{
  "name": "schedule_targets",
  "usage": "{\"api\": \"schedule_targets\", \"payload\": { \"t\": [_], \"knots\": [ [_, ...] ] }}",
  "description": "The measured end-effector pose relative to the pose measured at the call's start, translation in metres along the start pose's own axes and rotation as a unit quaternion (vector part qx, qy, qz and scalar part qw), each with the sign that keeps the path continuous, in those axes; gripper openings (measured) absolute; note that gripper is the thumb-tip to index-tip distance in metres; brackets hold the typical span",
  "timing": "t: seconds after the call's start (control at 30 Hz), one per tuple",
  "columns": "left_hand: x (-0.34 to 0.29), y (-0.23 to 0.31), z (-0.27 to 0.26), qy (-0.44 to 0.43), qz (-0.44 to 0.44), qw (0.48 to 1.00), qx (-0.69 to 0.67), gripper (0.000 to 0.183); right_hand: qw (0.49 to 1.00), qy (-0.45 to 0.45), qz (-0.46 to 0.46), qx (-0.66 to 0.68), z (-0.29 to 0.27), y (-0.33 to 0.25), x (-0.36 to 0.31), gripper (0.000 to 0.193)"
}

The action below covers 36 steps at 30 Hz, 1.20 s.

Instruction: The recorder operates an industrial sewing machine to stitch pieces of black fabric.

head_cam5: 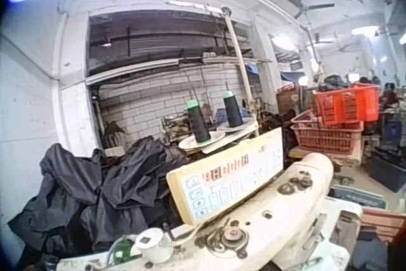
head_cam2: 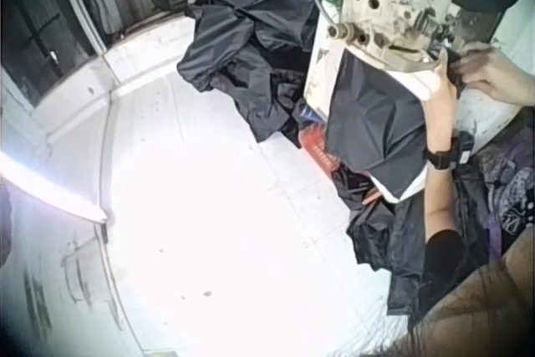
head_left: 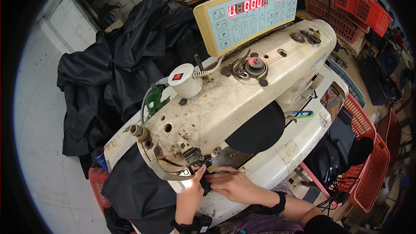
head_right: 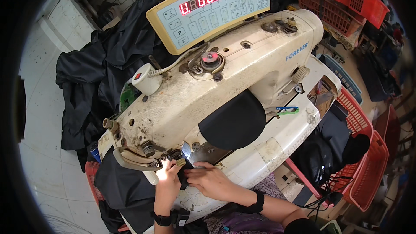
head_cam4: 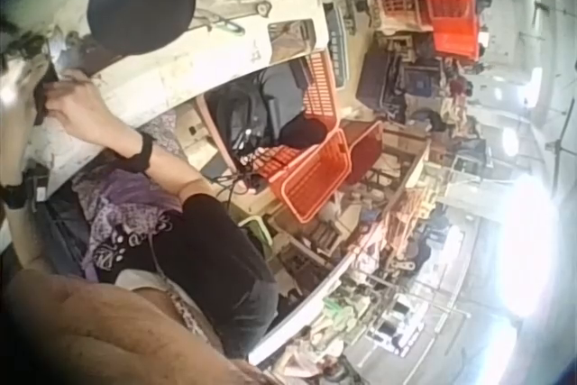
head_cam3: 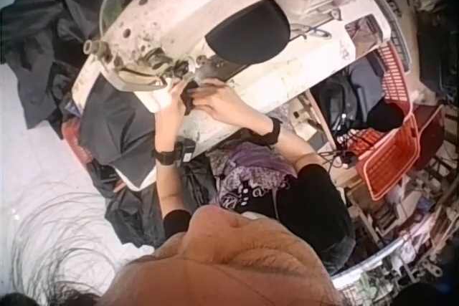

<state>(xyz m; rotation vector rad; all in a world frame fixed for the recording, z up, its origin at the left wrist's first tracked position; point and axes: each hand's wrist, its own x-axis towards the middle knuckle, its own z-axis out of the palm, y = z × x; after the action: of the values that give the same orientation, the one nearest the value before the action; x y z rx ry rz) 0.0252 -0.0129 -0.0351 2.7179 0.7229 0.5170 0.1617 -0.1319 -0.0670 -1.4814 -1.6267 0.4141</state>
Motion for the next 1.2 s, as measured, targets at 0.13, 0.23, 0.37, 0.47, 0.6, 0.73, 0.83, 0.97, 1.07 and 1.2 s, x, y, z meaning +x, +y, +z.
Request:
{"api": "schedule_targets", "payload": {
  "t": [0.13,0.23,0.37,0.47,0.6,0.73,0.83,0.97,1.07,1.2],
  "knots": [
    [0.0,0.0,0.004,-0.006,-0.011,0.999,-0.052,0.038,1.0,-0.006,0.016,0.01,0.002,0.001,0.0,0.016],
    [0.005,0.01,0.005,-0.013,-0.036,0.997,-0.073,0.039,1.0,0.003,0.019,0.013,0.004,0.001,-0.001,0.018],
    [0.008,0.015,-0.001,-0.025,-0.031,0.997,-0.065,0.043,0.999,-0.003,0.028,0.022,0.004,-0.001,0.0,0.02],
    [0.005,0.031,-0.027,0.074,-0.033,0.993,0.081,0.04,0.999,-0.031,0.033,0.001,0.0,-0.014,-0.004,0.021],
    [0.003,0.016,-0.048,0.026,0.045,0.984,0.168,0.036,1.0,-0.025,-0.004,0.016,0.017,-0.023,-0.032,0.014],
    [-0.006,0.019,-0.045,-0.056,0.053,0.987,0.143,0.04,1.0,0.016,-0.027,0.001,0.014,-0.023,-0.042,0.013],
    [-0.005,0.017,-0.04,-0.097,0.029,0.989,0.106,0.038,0.999,0.015,-0.038,0.002,0.012,-0.021,-0.041,0.015],
    [-0.003,0.016,-0.024,-0.045,-0.002,0.999,0.02,0.031,0.999,0.015,-0.03,0.015,0.014,-0.017,-0.036,0.015],
    [-0.002,0.014,-0.018,-0.014,-0.006,1.0,-0.017,0.024,0.999,0.012,-0.033,0.006,0.014,-0.016,-0.032,0.016],
    [0.002,0.015,-0.011,-0.004,-0.029,0.999,-0.022,0.013,0.999,-0.002,-0.032,-0.017,0.012,-0.014,-0.027,0.018]
  ]
}}
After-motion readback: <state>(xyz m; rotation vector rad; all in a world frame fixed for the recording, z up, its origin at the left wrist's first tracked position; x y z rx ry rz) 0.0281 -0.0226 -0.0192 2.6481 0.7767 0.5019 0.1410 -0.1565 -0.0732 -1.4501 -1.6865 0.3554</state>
